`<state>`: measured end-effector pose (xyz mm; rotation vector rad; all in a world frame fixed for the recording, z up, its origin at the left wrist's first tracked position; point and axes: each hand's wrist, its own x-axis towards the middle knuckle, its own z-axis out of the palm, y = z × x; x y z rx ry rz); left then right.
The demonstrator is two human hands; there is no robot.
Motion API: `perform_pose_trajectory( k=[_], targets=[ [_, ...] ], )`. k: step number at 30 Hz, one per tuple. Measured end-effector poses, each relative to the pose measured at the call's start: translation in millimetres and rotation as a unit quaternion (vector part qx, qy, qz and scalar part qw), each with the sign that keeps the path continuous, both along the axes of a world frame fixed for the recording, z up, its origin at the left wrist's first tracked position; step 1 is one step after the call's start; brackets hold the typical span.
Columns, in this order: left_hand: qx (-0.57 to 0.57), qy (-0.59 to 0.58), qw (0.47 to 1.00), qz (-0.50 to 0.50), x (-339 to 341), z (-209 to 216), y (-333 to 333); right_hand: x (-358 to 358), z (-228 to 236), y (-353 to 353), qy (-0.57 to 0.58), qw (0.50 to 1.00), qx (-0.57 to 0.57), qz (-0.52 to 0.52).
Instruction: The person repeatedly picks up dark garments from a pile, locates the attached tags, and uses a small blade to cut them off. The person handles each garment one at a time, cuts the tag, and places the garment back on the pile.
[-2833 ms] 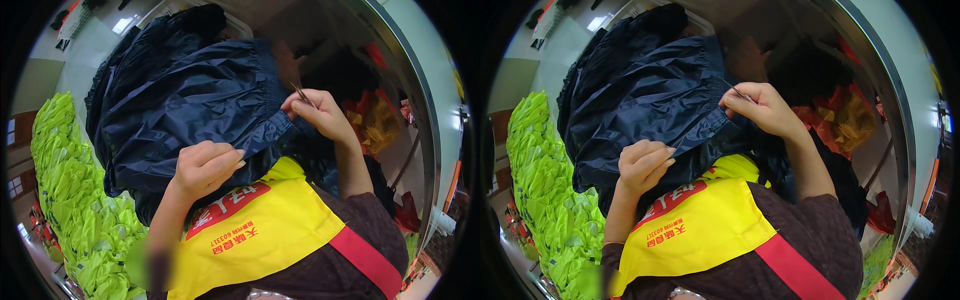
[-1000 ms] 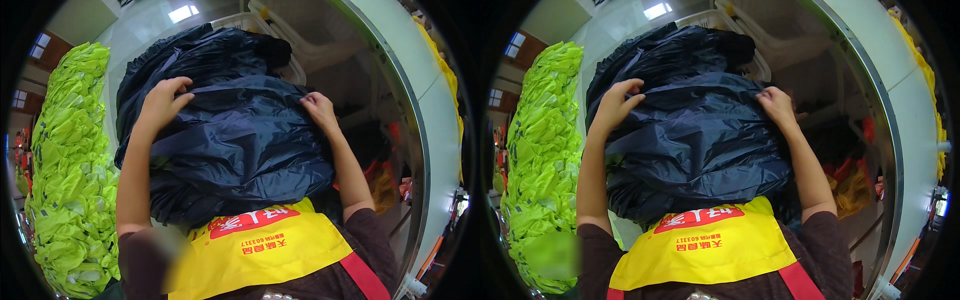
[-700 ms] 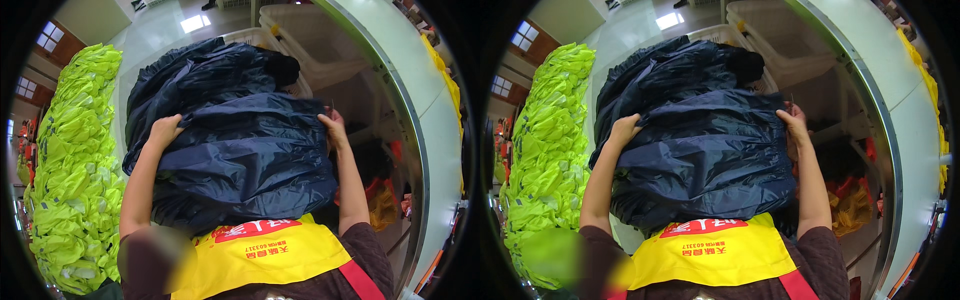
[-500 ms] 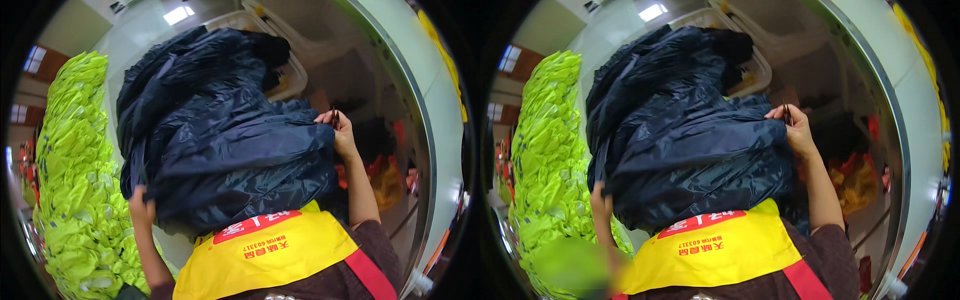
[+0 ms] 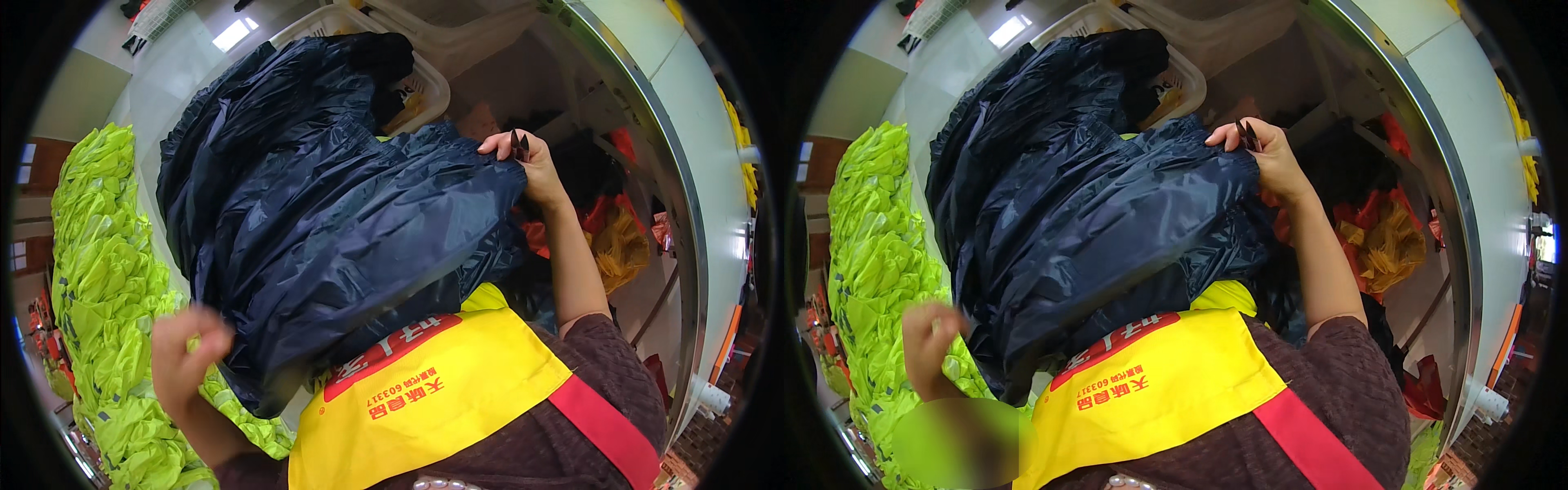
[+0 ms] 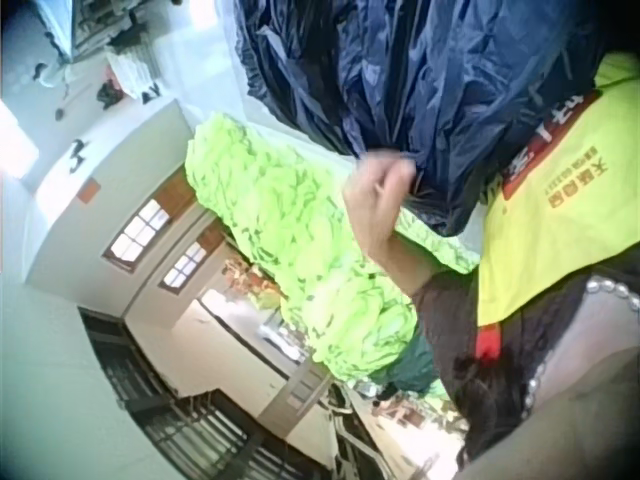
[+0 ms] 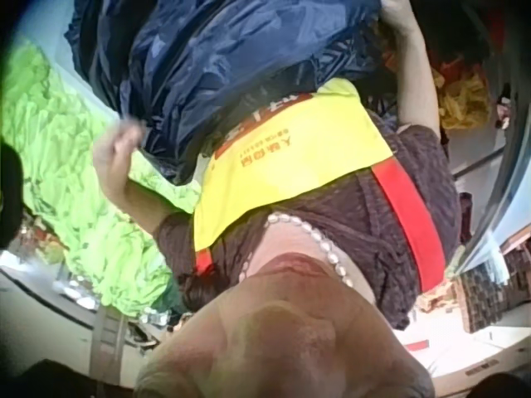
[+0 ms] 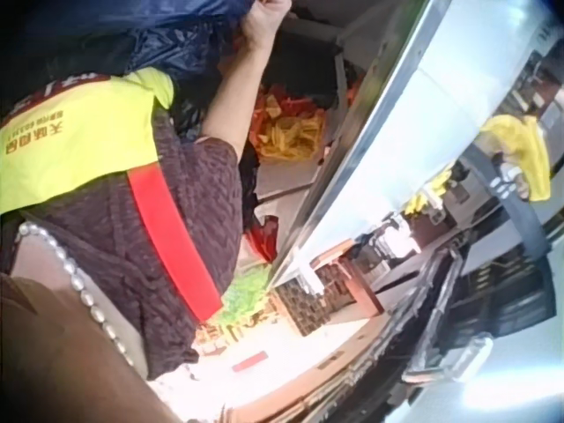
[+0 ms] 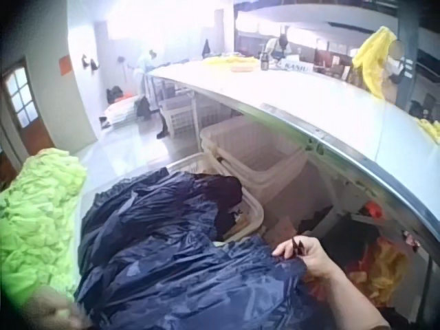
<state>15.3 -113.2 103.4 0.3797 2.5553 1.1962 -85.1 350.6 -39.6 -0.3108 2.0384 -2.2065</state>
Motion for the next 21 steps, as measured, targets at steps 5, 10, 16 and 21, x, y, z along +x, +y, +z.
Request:
perform_pose_trajectory(
  k=[5,10,16,21],
  targets=[
    [-0.065,0.202,0.933,-0.292,-58.2,-31.2,124.7,-0.3,-1.1,3.4,0.018,0.999,0.032,0.026],
    [-0.053,0.079,0.971,-0.219,-45.5,-103.6,137.2,-6.7,-42.9,11.3,-0.101,0.994,0.048,0.019],
    [-0.041,-0.04,0.991,-0.117,-31.8,-90.4,86.6,-20.6,-54.9,20.1,-0.049,0.994,0.093,0.028],
    [-0.005,-0.04,0.995,-0.088,-17.9,-98.1,84.5,-30.9,36.4,-11.7,0.158,0.922,0.346,-0.073]
  ],
)
